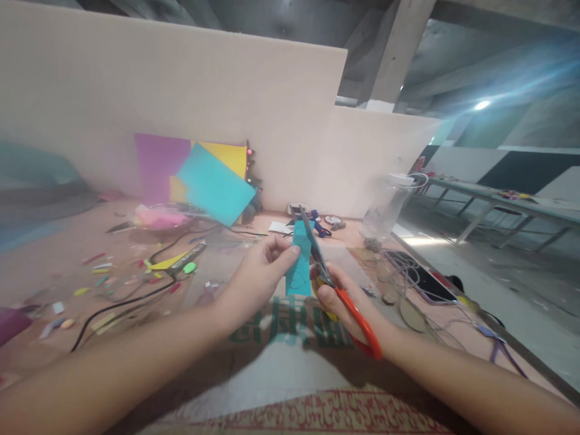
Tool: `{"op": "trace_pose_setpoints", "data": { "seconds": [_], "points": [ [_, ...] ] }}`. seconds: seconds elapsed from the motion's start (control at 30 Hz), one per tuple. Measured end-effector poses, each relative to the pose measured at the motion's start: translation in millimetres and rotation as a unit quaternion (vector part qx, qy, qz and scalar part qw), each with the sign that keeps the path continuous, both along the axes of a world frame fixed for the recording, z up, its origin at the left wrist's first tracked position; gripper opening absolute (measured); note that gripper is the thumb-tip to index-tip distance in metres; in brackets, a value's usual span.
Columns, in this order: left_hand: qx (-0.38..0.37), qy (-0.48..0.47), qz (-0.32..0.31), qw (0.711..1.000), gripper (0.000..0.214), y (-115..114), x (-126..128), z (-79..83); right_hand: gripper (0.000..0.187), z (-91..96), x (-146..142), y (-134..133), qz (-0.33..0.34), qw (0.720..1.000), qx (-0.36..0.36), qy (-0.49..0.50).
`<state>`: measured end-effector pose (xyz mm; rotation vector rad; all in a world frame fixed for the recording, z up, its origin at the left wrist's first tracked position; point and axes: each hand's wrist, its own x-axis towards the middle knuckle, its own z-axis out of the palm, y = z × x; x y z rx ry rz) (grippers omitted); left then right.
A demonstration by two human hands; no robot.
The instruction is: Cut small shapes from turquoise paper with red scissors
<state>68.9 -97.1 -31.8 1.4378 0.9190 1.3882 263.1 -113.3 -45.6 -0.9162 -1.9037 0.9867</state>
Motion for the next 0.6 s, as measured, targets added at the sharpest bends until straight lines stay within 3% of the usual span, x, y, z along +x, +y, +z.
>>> {"op": "trace_pose_setpoints", "data": {
  "seconds": [0.6],
  "points": [
    [-0.003,0.001,-0.009,1.0,0.031,1.8,-1.2,0.9,0.052,-1.2,0.2,-0.2,0.012,1.0,-0.015,0.022]
  ]
}}
